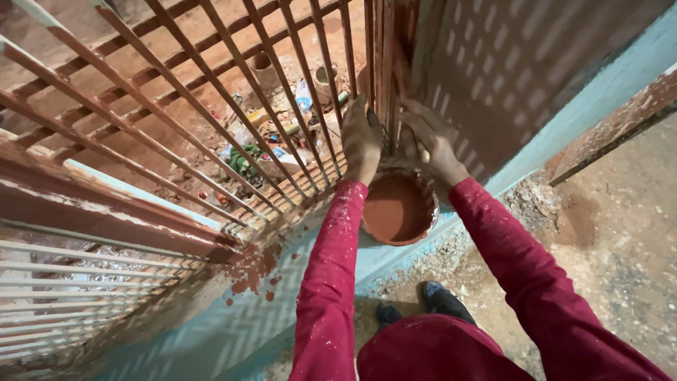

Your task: The person paints a metal railing brown using a brush. They repeatedly dip the brush into a paint bucket and apply paint to the vertical bars and horizontal supports of the railing.

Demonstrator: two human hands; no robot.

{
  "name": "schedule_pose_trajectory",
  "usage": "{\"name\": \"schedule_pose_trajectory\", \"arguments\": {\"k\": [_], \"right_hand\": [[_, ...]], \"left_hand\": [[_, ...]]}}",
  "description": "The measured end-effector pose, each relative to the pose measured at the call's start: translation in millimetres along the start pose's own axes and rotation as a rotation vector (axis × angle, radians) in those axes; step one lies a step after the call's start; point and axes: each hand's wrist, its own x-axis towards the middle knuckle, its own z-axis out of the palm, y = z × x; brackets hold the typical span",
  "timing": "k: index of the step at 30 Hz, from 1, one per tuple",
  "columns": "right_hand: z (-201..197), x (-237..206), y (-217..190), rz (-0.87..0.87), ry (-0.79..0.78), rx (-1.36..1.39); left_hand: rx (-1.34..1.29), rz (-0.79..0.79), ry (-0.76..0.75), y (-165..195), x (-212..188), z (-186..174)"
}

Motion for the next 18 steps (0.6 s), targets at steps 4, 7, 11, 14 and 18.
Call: {"name": "schedule_pose_trajectory", "arguments": {"k": [4, 7, 11, 14, 18], "right_hand": [[22.8, -25.1, 20.7, 0.056, -0.138, -0.102], [38.2, -37.4, 24.8, 0.148, -0.227, -0.138], [36.0, -29.9, 5.9, 0.196, -0.244, -0.054], [23.4, -10.5, -8.3, 0.085, -0.128, 0.017], [21.0, 8.4, -1.0, 0.072, -0.048, -0.018]], "left_hand": [[0.006, -0.007, -0.011, 0.8, -0.1, -2.0], [0.016, 0.004, 0.024, 2.1, -2.2, -4.4], [0.043, -0.054, -0.021, 5.5, -5.7, -7.8], [0.035, -0.105, -0.054, 7.8, -6.5, -10.1], [0.021, -0.028, -0.009, 5.9, -6.7, -11.6]]}}
